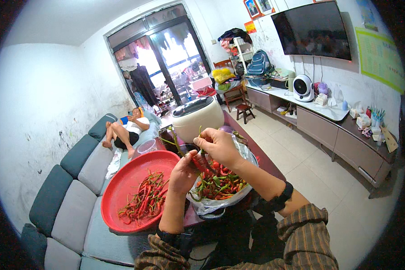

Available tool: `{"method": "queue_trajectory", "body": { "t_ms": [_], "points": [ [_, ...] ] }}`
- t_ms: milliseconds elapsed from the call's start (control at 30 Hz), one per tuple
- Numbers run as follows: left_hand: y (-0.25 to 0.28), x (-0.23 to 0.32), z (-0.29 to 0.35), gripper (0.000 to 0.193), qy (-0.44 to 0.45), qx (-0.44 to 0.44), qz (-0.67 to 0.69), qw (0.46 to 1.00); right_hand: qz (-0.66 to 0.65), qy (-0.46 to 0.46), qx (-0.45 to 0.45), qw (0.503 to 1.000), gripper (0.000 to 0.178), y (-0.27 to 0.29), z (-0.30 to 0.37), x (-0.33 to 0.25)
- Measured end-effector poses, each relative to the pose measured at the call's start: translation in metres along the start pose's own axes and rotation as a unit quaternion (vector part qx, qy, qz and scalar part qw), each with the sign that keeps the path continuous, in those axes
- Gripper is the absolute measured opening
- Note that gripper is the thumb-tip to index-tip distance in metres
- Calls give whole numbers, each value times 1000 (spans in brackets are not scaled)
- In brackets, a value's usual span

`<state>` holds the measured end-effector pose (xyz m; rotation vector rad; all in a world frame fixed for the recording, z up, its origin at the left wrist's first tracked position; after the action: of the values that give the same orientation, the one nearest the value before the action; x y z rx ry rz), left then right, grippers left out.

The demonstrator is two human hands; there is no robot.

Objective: The person sorts red and green chili peppers from a plastic bag onto a large red tray by hand, picking out individual peppers and removing stems while separating them from other vegetables like eggplants.

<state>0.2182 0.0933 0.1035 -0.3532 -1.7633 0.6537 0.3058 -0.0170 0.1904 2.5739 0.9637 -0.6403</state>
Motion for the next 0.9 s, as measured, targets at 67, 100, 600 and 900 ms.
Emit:
{"method": "queue_trajectory", "body": {
  "t_ms": [67,100,600,900],
  "points": [
    [-10,-6,-2,37,39,-28,-93,994,-14,-26,-6,1000,22,-9,4,10],
    [-11,-8,-2,37,40,-27,-93,994,-15,-28,-6,999,22,-11,5,14],
    [-21,27,31,31,-48,113,-15,992,123,4,-218,968,31,-28,74,60],
    [24,100,90,26,-83,225,-106,965,135,-24,-161,977,24,-19,63,62]
  ]
}}
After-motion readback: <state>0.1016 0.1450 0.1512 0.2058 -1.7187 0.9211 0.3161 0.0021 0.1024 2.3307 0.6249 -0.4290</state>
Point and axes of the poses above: each hand's wrist, its own z-axis away from the middle knuckle, its own y-axis out of the back of the hand, x = y × z, the point moved 7 cm from there along -z, towards the middle knuckle, and after that the axes turned 11 degrees about y, right-handed, at the moved point
